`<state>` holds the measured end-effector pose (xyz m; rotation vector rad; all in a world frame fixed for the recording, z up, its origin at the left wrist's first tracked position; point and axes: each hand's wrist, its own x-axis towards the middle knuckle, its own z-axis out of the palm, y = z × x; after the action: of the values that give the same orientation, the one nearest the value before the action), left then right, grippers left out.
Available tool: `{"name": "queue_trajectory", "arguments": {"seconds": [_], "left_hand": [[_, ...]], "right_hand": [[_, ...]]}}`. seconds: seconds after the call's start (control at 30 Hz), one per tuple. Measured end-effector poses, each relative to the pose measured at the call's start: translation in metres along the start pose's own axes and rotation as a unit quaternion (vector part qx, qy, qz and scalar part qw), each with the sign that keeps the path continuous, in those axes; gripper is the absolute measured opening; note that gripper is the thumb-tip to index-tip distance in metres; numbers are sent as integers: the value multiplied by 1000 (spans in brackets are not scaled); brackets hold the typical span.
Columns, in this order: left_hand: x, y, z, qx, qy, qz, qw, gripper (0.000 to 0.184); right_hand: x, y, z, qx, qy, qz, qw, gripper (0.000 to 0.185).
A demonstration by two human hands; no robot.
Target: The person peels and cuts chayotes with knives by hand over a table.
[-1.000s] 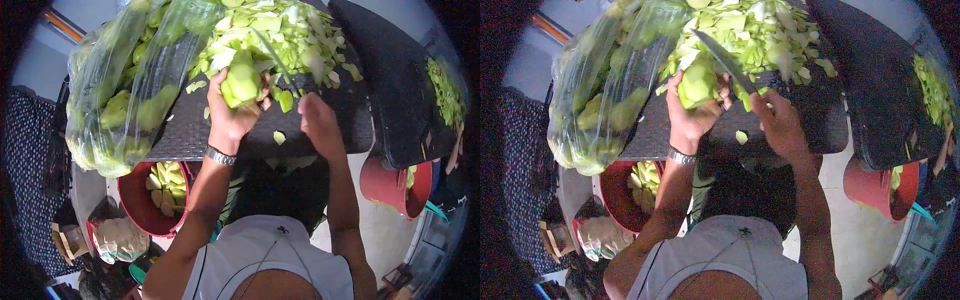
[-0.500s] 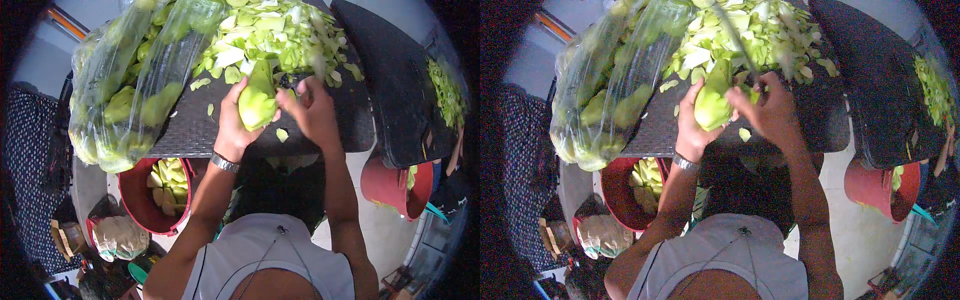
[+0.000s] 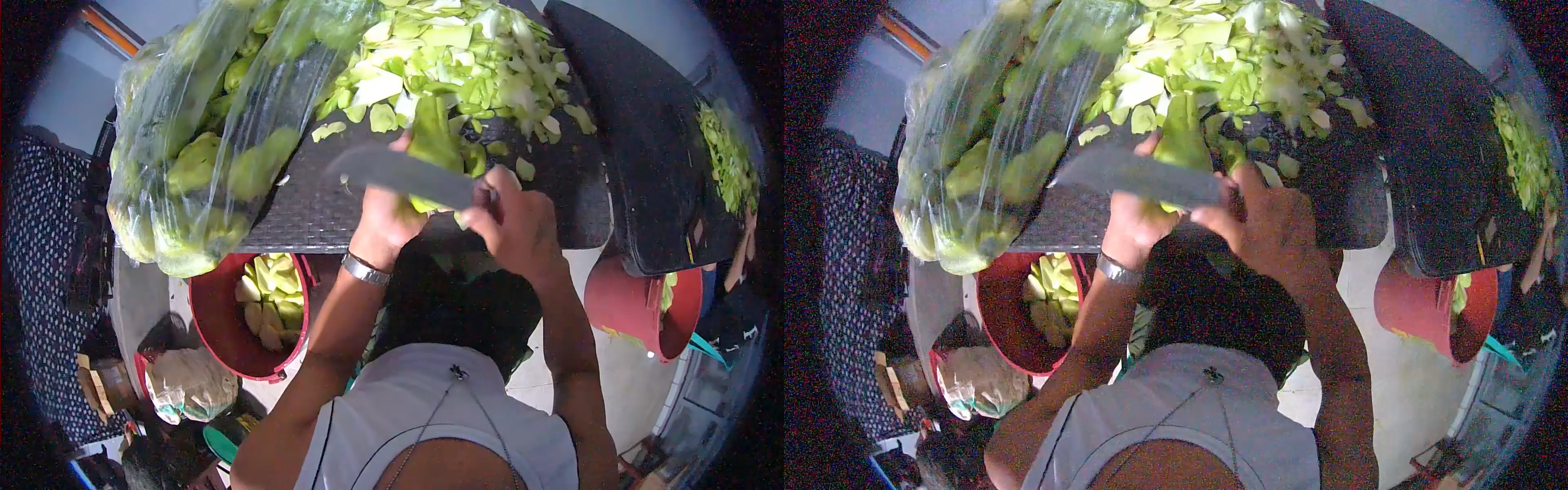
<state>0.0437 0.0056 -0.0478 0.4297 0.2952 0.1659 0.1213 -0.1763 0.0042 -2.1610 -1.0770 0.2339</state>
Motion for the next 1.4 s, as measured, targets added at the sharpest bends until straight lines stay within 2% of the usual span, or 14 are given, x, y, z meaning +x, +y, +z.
{"name": "queue_trajectory", "arguments": {"seconds": [0.13,0.27,0.37,0.43,0.53,0.63,0.73,0.87,0.9,1.07,1.13,1.2,1.3,1.4], "left_hand": [[-2,-1,8,-50,-43,-15,998,56],[-3,-4,-3,-81,-83,-104,988,54],[-9,-6,19,-3,7,-17,1000,52],[-9,-7,4,33,-17,-9,999,54],[-10,-6,2,50,2,-8,999,59],[-15,-4,4,35,-29,-35,998,61],[-21,-3,12,114,-9,-19,993,62],[-11,-9,-4,82,2,-23,996,61],[-14,-6,7,-25,-70,-64,995,61],[-16,-9,16,-11,-21,-47,999,59],[-17,-9,14,25,-15,-31,999,57],[-17,-8,3,91,-37,-13,995,54],[-22,-12,8,110,13,8,994,54],[-26,-9,14,122,1,-3,992,54]], "right_hand": [[-5,7,5,-102,15,-85,991,49],[-2,1,0,-106,-16,-93,990,55],[8,21,0,-123,-2,-83,989,66],[17,35,-2,-159,37,-81,983,65],[12,28,-9,-133,-19,-52,990,63],[18,31,-12,-111,-32,-102,988,62],[38,47,-25,-105,-31,-9,994,60],[23,29,-14,-87,-71,-67,991,57],[21,27,-10,-90,-50,-118,988,53],[17,27,-6,-82,-43,-178,980,53],[21,34,-3,-84,-48,-170,981,54],[30,38,-3,-75,-69,-114,988,56],[31,42,-2,-69,-55,-138,986,56],[35,47,-3,-52,-54,-124,990,56]]}}
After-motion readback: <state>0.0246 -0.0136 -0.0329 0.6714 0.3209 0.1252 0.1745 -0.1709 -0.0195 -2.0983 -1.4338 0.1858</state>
